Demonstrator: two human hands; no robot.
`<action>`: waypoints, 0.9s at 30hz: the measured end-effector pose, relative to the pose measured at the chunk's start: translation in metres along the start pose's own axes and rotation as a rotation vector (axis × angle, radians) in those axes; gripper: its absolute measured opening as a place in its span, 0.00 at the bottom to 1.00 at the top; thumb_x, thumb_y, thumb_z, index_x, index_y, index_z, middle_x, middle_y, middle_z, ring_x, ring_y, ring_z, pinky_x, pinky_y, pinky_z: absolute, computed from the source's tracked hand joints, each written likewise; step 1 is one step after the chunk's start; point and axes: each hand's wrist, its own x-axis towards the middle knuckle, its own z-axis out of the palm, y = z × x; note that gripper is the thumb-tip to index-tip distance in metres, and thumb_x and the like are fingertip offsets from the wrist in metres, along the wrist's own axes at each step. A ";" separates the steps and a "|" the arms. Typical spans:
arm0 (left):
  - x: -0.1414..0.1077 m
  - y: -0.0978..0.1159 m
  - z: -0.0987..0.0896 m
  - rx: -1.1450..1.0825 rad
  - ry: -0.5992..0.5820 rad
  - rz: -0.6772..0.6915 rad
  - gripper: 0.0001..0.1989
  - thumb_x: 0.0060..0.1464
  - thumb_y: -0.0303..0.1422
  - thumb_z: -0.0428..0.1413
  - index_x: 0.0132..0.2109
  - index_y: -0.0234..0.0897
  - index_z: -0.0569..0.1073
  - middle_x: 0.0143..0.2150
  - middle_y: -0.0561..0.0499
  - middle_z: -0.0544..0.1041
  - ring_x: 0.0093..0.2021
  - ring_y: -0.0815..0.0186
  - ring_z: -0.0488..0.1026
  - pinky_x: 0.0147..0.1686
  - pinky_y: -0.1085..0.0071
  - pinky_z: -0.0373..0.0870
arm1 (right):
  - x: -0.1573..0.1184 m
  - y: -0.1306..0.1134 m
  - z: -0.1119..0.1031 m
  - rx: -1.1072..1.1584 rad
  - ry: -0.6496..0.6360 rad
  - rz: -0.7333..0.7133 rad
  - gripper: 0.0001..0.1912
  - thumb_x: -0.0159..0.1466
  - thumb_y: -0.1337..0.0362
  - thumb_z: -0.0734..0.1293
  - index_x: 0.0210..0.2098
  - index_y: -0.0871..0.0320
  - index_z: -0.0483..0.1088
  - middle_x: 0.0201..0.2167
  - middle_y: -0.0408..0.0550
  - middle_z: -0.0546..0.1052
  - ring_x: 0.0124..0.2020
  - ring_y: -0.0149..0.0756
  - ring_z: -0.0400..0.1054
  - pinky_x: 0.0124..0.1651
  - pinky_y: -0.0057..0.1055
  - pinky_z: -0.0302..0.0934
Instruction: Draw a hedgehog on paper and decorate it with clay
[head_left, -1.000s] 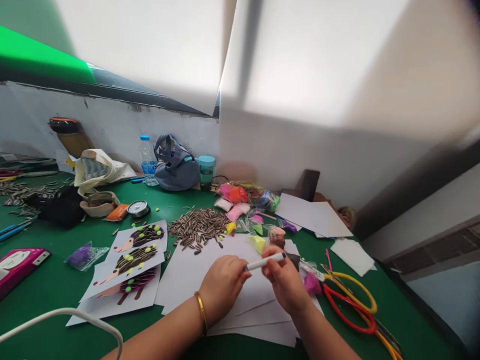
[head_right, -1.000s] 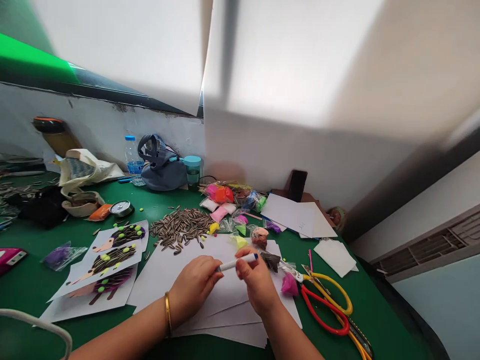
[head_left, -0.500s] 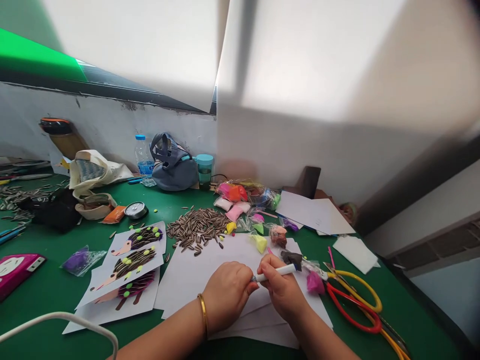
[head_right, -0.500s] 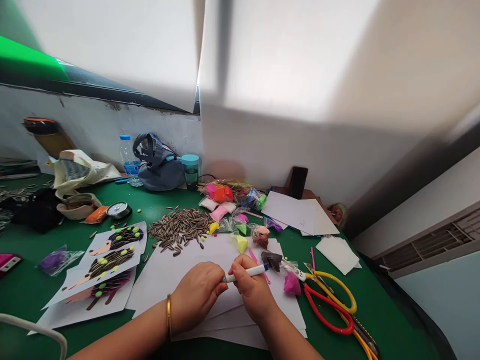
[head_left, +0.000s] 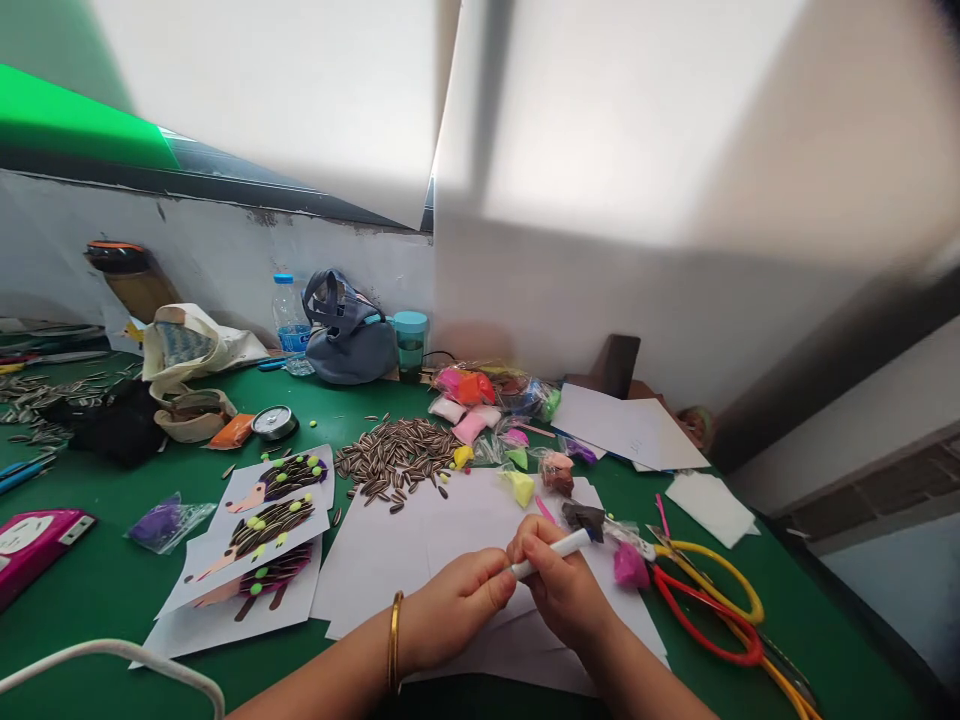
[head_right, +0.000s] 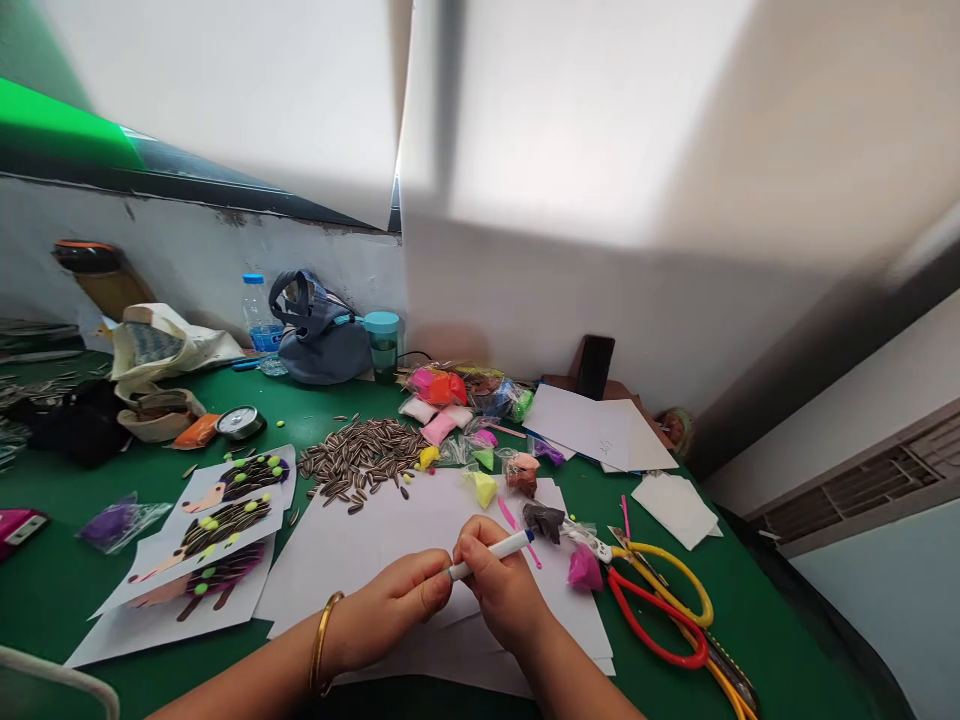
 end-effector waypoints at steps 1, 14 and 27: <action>0.000 0.000 0.001 -0.035 -0.003 -0.001 0.20 0.65 0.47 0.42 0.34 0.36 0.66 0.30 0.55 0.65 0.32 0.69 0.61 0.34 0.73 0.61 | 0.000 0.001 0.000 0.006 -0.008 -0.001 0.17 0.62 0.50 0.67 0.26 0.56 0.66 0.22 0.40 0.62 0.24 0.31 0.52 0.28 0.28 0.49; -0.001 -0.001 0.007 -0.207 0.007 0.008 0.26 0.62 0.52 0.43 0.31 0.35 0.70 0.33 0.51 0.70 0.38 0.65 0.66 0.43 0.70 0.63 | -0.006 0.005 0.009 0.161 -0.015 0.003 0.16 0.64 0.51 0.64 0.28 0.55 0.62 0.20 0.38 0.64 0.17 0.29 0.60 0.17 0.25 0.53; -0.003 -0.006 0.006 0.083 0.181 0.005 0.20 0.62 0.48 0.46 0.37 0.35 0.70 0.36 0.49 0.70 0.37 0.63 0.65 0.41 0.68 0.63 | -0.003 0.007 0.000 -0.003 0.015 -0.032 0.16 0.60 0.52 0.70 0.29 0.57 0.66 0.23 0.39 0.63 0.24 0.28 0.54 0.27 0.26 0.50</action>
